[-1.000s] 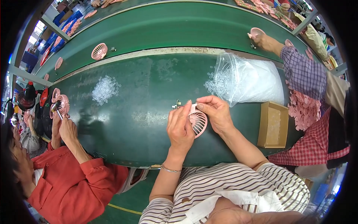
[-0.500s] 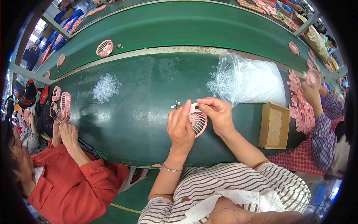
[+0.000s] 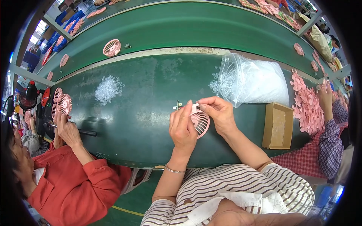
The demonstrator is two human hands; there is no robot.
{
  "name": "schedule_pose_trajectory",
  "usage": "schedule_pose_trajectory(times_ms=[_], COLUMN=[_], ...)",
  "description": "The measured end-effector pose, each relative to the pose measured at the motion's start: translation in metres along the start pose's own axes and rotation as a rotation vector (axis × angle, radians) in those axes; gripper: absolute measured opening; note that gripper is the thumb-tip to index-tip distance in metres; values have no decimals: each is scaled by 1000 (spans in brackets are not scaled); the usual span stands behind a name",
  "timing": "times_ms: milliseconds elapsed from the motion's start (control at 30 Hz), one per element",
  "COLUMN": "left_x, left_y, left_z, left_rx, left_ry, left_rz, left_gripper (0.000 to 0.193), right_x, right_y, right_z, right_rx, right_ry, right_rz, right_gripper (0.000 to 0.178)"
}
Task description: The person takes mini fan housings and circuit boards from the conveyor belt, attaches the electronic components into the fan housings by hand, and sets the assembled fan parts on the work surface.
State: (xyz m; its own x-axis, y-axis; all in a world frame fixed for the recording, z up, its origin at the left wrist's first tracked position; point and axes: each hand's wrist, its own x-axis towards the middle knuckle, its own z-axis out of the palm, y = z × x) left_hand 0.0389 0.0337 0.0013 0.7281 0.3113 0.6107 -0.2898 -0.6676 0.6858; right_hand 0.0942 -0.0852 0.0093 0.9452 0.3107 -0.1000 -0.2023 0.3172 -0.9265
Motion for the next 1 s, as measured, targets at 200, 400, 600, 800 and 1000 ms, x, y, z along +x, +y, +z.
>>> schedule_pose_trajectory(times_ms=[200, 400, 600, 800, 1000], left_x=[-1, 0, -1, 0, 0], left_y=[0, 0, -1, 1, -1], left_z=[-2, -2, -1, -4, -4], left_rx=[-11, -9, 1, 22, -34], left_ry=[2, -8, -12, -4, 17], left_rz=[-11, 2, 9, 0, -77], left_gripper=[41, 42, 44, 39, 36], right_x=[3, 2, -1, -16, -13], right_y=[3, 2, 1, -3, 4], right_z=[-2, -2, 2, 18, 24], right_rx=[40, 40, 27, -448, -756], right_ry=[4, 1, 8, 84, 26], right_rz=[6, 40, 33, -281, -466], right_gripper=[15, 15, 16, 17, 25])
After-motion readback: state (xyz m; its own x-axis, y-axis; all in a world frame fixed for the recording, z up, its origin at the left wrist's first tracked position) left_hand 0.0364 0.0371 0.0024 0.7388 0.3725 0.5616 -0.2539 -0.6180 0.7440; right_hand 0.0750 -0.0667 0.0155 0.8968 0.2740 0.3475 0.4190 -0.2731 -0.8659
